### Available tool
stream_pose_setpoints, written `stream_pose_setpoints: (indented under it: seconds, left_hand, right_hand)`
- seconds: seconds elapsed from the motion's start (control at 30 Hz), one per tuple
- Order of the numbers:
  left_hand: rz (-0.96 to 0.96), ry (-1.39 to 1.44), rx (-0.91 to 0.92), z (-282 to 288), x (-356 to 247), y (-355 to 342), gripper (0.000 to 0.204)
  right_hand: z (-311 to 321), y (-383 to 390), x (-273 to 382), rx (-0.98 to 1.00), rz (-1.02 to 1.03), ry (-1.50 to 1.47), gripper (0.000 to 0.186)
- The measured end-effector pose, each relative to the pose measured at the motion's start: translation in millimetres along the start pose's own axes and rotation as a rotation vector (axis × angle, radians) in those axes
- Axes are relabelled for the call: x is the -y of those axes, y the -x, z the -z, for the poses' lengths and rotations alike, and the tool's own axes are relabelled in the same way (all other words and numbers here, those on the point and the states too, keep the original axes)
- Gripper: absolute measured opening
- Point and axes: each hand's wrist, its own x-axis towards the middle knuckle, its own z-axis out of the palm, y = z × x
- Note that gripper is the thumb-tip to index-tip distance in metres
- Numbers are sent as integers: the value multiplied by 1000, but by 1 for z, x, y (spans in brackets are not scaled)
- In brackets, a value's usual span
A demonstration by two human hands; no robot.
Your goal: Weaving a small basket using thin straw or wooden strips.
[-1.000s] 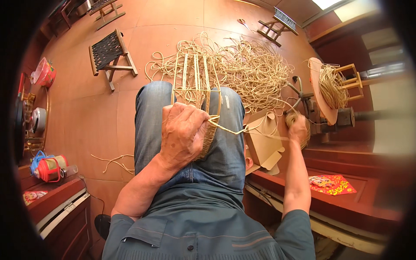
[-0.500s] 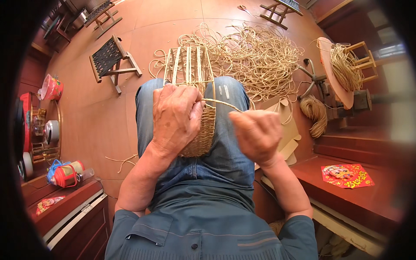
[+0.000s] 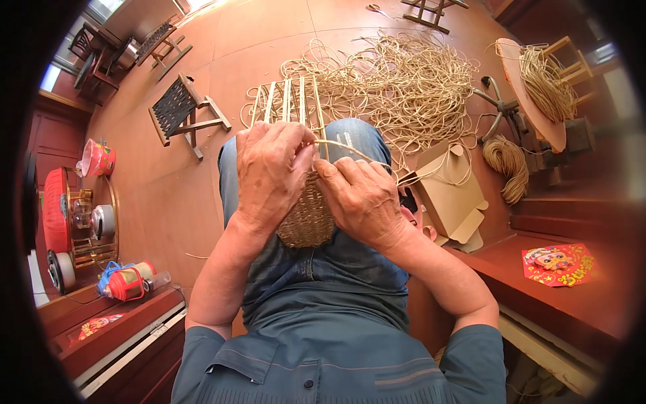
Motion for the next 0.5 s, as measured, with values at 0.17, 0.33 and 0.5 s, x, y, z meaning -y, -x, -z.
stream_pose_setpoints:
  seconds: [0.17, 0.33, 0.5]
  left_hand:
    - [12, -82, -12, 2, -10, 4, 31]
    - [33, -164, 83, -1, -18, 5, 48]
    - [111, -51, 186, -7, -17, 1, 53]
  right_hand:
    - [-2, -3, 1, 7, -51, -116, 18]
    - [-8, -1, -4, 3, -67, -207, 16]
    - [-11, 0, -6, -43, -56, -207, 11]
